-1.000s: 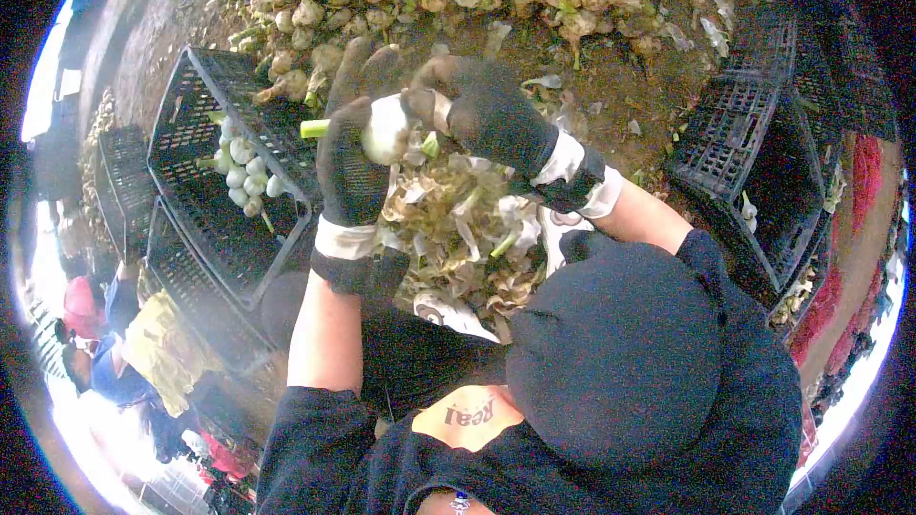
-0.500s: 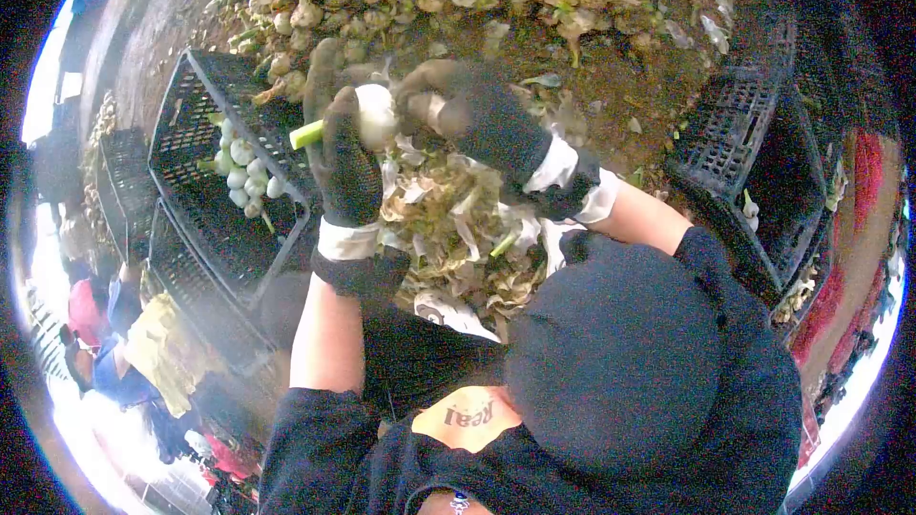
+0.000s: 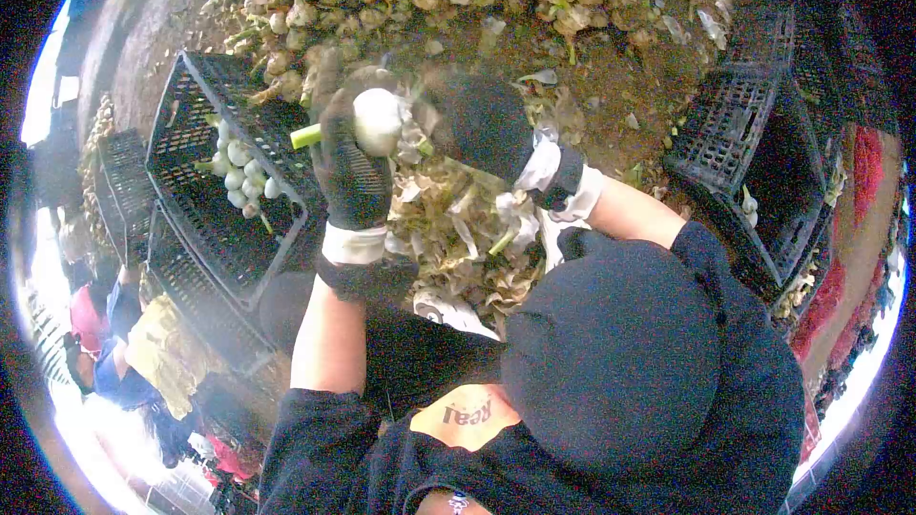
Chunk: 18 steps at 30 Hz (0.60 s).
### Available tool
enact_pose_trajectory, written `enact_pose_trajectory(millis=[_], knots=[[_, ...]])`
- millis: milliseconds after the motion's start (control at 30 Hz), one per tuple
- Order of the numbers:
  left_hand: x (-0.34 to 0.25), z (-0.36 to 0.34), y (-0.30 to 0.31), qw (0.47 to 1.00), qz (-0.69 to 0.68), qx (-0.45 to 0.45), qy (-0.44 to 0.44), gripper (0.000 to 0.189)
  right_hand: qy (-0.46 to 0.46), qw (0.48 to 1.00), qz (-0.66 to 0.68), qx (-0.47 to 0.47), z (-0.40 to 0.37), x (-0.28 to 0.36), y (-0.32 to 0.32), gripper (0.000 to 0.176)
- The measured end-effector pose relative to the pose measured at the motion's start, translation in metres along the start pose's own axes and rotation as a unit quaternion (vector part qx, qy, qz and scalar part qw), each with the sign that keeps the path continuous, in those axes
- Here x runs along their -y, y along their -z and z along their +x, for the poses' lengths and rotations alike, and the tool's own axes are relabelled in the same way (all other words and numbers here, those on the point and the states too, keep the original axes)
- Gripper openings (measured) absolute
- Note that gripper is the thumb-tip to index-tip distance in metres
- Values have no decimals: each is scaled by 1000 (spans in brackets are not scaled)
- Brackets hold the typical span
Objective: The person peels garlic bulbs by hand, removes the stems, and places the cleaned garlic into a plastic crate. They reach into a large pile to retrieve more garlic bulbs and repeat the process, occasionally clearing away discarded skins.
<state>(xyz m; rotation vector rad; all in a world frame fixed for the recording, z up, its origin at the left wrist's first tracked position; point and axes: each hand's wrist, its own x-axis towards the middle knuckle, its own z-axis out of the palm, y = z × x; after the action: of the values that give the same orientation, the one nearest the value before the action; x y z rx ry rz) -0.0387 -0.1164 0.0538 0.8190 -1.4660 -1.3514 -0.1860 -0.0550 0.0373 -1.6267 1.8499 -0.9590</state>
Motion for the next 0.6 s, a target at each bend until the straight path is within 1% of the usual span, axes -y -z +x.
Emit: enact_pose_trajectory(millis=[33,67,100,133,167,200,233,267,300,333,367,433,467,500,533,567,600], knots=[[13,1,6,992,87,23,-92,52,-2,999,-47,10,-3,-8,-6,15],[13,1,8,981,132,34,-135,52,-4,998,-44,44,-9,-20,-12,16],[8,3,8,967,175,42,-178,52,-3,998,-43,47,-12,-27,-13,16],[2,5,8,1000,-6,-2,-31,50,25,995,-43,85,-14,-32,-11,17],[-5,6,6,974,-189,-46,116,49,55,990,-45,123,-15,-33,-10,20],[-3,3,8,989,-117,-31,82,48,114,991,-52,51,-16,-32,-11,28],[0,0,10,998,-44,-20,45,48,115,991,-53,52,-16,-31,-8,28],[10,-3,14,998,54,-7,-15,48,44,996,22,80,-6,-8,5,29],[15,-4,18,986,151,7,-75,49,-28,989,96,106,2,7,13,31],[14,-3,21,986,151,7,-76,49,-43,984,138,104,7,11,13,33],[11,-4,23,965,242,22,-101,48,-43,984,138,103,8,19,13,33],[7,-4,21,935,332,37,-124,48,-97,968,216,83,10,32,11,43],[0,-3,11,989,149,-18,0,47,-75,966,237,72,10,25,7,39],[-7,-2,5,989,-40,-74,124,46,-74,966,239,73,10,23,5,39],[-12,-1,2,982,-102,-97,124,43,-98,942,310,82,10,21,4,34],[-11,-1,2,982,-101,-99,125,43,-122,913,378,90,10,23,4,29],[-8,1,1,987,-93,-92,89,44,-138,917,357,116,11,31,12,26]])
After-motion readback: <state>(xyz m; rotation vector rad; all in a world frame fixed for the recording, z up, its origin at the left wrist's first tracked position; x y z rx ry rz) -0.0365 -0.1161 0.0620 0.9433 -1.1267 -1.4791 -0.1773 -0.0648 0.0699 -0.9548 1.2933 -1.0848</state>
